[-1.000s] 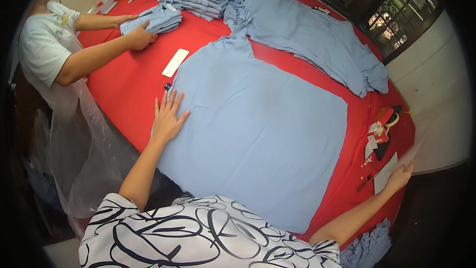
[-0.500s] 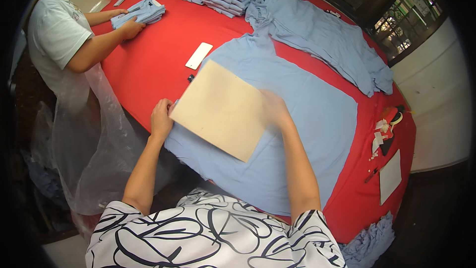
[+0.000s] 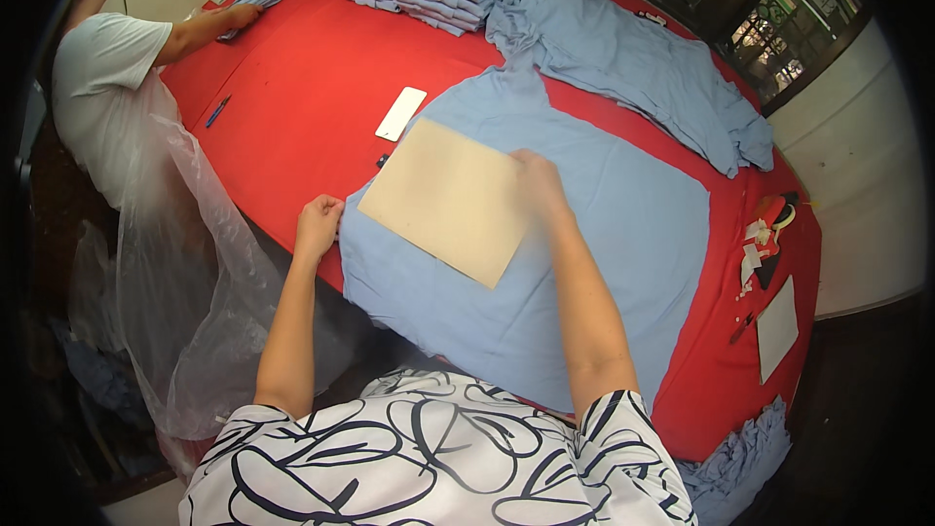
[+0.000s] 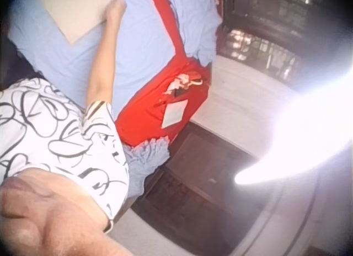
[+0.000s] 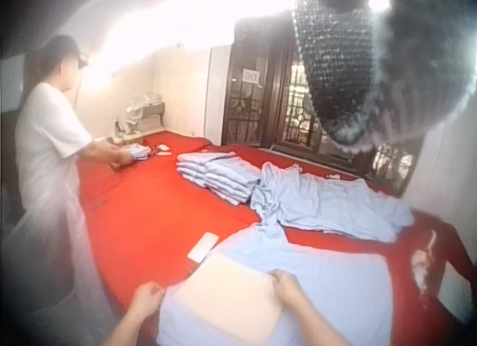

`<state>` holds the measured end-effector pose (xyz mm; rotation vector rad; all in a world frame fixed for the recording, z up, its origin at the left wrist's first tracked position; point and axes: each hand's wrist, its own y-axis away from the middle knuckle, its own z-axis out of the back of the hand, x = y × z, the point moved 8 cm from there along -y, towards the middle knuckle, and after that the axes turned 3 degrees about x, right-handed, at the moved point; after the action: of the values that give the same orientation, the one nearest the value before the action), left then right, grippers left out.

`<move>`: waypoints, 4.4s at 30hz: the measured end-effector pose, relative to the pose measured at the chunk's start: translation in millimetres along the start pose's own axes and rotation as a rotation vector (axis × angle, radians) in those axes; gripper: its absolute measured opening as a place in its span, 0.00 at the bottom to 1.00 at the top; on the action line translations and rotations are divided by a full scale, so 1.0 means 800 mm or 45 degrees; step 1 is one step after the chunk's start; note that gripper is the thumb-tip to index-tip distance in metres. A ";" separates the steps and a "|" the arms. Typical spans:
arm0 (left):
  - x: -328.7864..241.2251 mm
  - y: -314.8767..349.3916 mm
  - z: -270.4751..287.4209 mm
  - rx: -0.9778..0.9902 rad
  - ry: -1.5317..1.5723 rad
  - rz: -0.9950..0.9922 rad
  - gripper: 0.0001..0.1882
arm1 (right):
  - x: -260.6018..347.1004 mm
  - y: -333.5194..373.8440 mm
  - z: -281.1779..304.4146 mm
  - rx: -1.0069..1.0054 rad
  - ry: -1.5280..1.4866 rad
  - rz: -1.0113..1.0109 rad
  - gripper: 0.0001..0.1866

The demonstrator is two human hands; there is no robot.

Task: The person folds several blue shirts on a red table using a cardboard guide, placing each folded shirt into a stack and starting on a new one.

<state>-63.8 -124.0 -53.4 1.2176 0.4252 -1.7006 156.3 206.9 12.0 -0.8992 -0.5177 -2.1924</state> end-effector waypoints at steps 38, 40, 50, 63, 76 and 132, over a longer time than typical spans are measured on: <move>-0.111 0.064 -0.176 -0.095 -1.107 -0.890 0.39 | -0.279 0.422 0.139 -0.735 0.940 -0.855 0.30; -0.114 0.065 -0.178 -0.083 -1.103 -0.889 0.39 | -0.282 0.431 0.133 -0.765 0.929 -0.927 0.30; -0.120 0.067 -0.169 -0.099 -1.036 -0.907 0.38 | -0.279 0.468 0.118 -0.793 0.996 -1.113 0.31; -0.134 0.033 -0.143 -0.034 -0.860 -1.062 0.35 | -0.006 -0.040 0.030 -0.485 0.286 0.456 0.16; -0.129 0.021 -0.143 0.037 -0.852 -0.981 0.34 | 0.142 -0.070 0.016 0.752 0.125 0.387 0.18; -0.118 0.038 -0.161 0.347 -0.860 -1.338 0.19 | -0.097 0.158 0.083 -0.491 0.177 0.128 0.21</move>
<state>33.4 1.8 -21.2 0.4820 0.4427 -2.9977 318.3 195.9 12.3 -0.9358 0.0213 -2.2800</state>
